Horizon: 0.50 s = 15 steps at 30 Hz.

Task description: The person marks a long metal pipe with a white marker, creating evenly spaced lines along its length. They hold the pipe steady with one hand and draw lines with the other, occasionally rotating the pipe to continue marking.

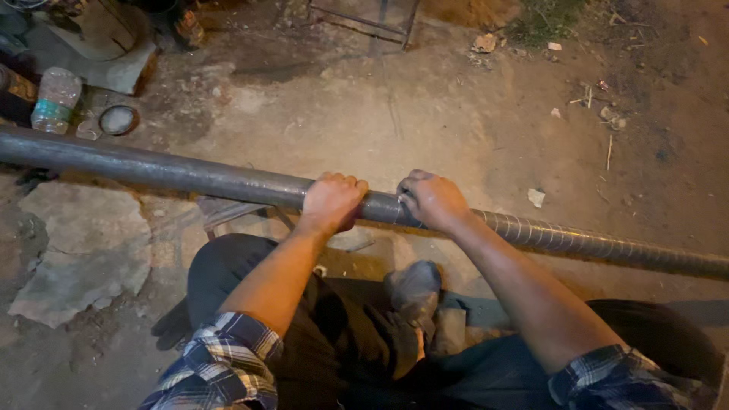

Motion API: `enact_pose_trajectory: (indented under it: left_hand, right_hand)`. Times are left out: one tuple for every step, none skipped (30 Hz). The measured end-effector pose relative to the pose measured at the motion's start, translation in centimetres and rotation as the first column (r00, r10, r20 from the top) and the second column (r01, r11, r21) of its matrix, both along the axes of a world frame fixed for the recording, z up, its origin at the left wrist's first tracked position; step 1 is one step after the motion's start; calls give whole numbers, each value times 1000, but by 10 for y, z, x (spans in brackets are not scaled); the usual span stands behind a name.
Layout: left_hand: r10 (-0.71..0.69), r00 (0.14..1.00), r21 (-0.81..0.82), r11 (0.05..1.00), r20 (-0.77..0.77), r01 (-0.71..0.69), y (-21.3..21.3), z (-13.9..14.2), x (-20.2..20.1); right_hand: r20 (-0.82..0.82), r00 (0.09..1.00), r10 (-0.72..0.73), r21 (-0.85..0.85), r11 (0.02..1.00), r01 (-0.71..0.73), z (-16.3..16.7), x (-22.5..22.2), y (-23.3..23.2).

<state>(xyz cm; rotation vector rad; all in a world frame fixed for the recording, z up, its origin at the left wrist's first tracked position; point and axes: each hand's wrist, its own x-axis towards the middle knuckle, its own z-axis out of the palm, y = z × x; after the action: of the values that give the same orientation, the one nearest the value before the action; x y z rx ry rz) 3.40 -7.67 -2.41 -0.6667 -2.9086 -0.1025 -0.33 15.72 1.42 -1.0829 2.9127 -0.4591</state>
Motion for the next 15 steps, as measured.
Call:
enact_pose_trajectory:
  left_hand:
    - [9,1000,1,1000,5,-9,0,0,0]
    - [18,1000,2,1000,10,-18,1,0,0]
    - [10,1000,10,1000,-5,-10,0,0,0]
    - [2,1000,18,1000,-20,-2,0,0,0]
    - [-6,999,25,1000,-34,7,0,0,0]
    - [-7,999,22,1000,-37,8,0,-1,0]
    - [-8,999,19,1000,-41,9,-1,-1,0]
    - [-10,999,15,1000,-46,10,-1,-1,0]
    - [-10,999,15,1000,-40,10,-1,-1,-1]
    - [-10,999,14,1000,-35,11,-1,-1,-1]
    - [-11,999,14,1000,-30,12,-1,-1,-1]
    - [-11,999,5,1000,-38,11,-1,-1,-1]
    - [-11,999,-4,1000,-45,11,-1,-1,-1]
    - [-11,999,-13,1000,-52,10,-1,-1,-1]
    - [-9,999,-8,1000,-52,9,-1,-1,-1]
  right_hand:
    - [21,1000,-23,15,1000,22,1,1,-1]
    - [41,998,-46,31,999,45,1,2,-2]
    - [52,998,-47,9,999,47,2,2,-2]
    - [64,997,-49,-13,999,50,3,2,-2]
    - [77,996,-51,-35,998,53,3,2,-2]
    - [91,995,-40,-46,998,44,3,2,-1]
    - [105,994,-28,-58,998,35,3,1,-1]
    - [118,993,-17,-71,997,25,3,0,0]
    - [130,991,-5,-80,997,16,3,-1,0]
    - [142,990,6,-89,996,7,2,-2,0]
    - [154,988,16,-98,995,-1,1,-3,0]
    - [169,986,5,-104,995,13,0,-4,0]
    - [185,983,-6,-109,994,27,-1,-4,-1]
    - [201,979,-18,-115,993,41,-3,-4,-1]
    - [197,980,-21,-121,992,46,-4,-4,-2]
